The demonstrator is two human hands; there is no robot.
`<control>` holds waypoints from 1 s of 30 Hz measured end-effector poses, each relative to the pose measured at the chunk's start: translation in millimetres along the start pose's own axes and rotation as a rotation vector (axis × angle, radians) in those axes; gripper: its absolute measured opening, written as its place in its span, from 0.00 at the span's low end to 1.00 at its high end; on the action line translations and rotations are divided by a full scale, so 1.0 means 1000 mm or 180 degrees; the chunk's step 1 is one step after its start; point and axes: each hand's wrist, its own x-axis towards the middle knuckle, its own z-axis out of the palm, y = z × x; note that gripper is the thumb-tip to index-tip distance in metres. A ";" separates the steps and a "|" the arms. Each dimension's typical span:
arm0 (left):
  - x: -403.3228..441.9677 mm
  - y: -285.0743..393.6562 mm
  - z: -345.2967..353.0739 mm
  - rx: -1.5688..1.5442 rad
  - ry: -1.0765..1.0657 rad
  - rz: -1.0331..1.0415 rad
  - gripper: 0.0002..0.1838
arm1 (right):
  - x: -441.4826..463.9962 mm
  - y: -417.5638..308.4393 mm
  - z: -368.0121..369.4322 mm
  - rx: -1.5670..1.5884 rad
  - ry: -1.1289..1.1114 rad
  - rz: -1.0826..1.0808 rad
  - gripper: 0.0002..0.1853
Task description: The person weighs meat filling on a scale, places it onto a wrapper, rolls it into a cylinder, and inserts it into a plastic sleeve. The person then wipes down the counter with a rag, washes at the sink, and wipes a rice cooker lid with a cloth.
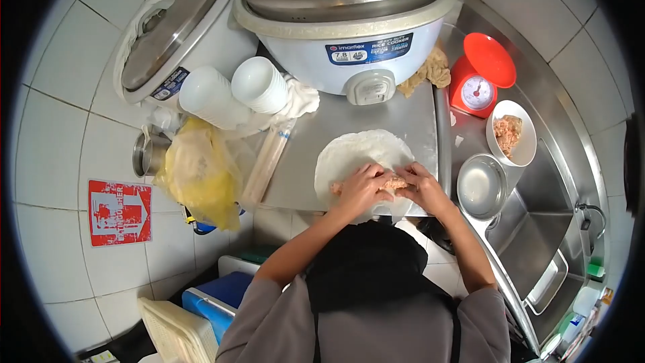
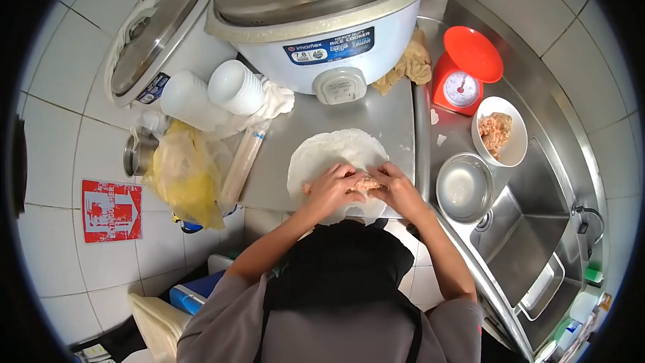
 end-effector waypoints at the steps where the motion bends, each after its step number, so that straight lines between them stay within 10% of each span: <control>1: -0.002 -0.001 0.003 -0.0009 -0.0006 -0.0018 0.19 | -0.001 0.000 0.000 0.0025 -0.0136 0.0166 0.21; 30: 0.004 0.010 0.023 0.0395 0.0041 -0.0210 0.19 | -0.009 0.000 -0.003 0.0194 0.0011 0.0744 0.18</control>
